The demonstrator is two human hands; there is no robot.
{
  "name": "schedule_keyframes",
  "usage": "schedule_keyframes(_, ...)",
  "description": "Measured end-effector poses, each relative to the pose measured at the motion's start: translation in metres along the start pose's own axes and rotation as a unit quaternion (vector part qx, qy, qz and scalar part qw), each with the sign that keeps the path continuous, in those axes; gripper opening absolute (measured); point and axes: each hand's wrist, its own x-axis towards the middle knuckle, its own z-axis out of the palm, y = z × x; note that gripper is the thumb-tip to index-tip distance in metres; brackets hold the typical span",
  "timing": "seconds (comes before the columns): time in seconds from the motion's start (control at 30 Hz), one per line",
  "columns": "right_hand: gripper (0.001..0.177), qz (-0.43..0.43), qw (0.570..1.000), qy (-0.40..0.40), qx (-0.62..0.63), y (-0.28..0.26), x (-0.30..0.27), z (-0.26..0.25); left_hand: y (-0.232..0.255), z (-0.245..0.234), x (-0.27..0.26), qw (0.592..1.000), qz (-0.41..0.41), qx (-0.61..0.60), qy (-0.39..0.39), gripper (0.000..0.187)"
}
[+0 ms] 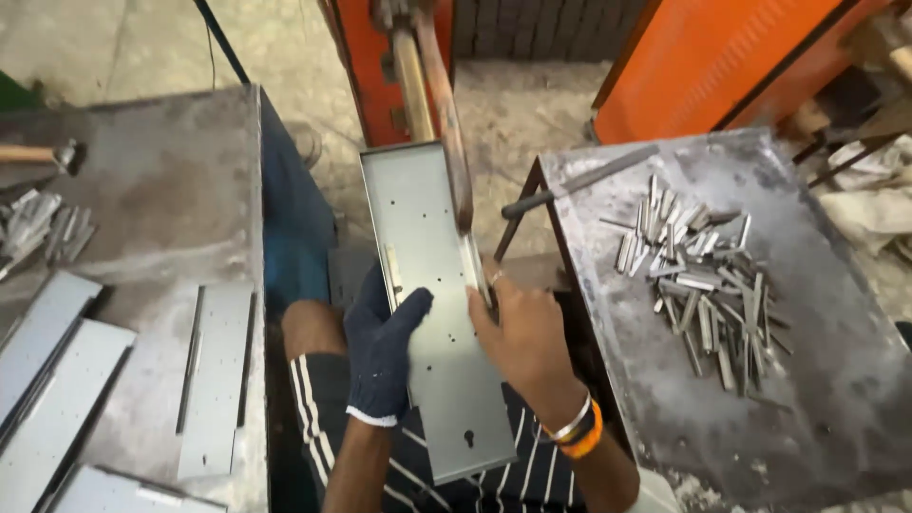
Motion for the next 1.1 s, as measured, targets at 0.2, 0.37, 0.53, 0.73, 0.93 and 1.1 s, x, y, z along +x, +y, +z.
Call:
schedule_keyframes(0.2,0.046,0.021,0.996,-0.052,0.071,-0.007,0.004,-0.01,-0.007,-0.017,0.048,0.998,0.028,0.02,-0.061,0.053)
schedule_keyframes(0.37,0.053,0.017,0.996,-0.044,0.069,-0.011,0.014,-0.006,0.013,-0.012,0.073,0.997,0.004,0.045,-0.068,0.052)
schedule_keyframes(0.53,0.057,0.027,0.996,-0.046,0.076,-0.01,0.018,0.001,0.01,-0.011,0.08,0.997,-0.033,0.018,-0.071,0.056)
schedule_keyframes(0.73,0.057,0.035,0.998,-0.023,0.057,-0.013,0.016,0.003,0.001,-0.015,0.089,0.995,-0.023,0.048,-0.088,0.051)
schedule_keyframes(0.93,0.055,0.03,0.998,-0.003,0.053,-0.011,0.014,0.013,-0.004,-0.019,0.09,0.992,0.016,0.097,-0.082,0.052)
schedule_keyframes(1.1,0.03,0.029,0.999,-0.025,0.017,-0.002,-0.011,0.018,0.016,-0.016,0.059,0.992,-0.042,0.057,-0.108,0.053)
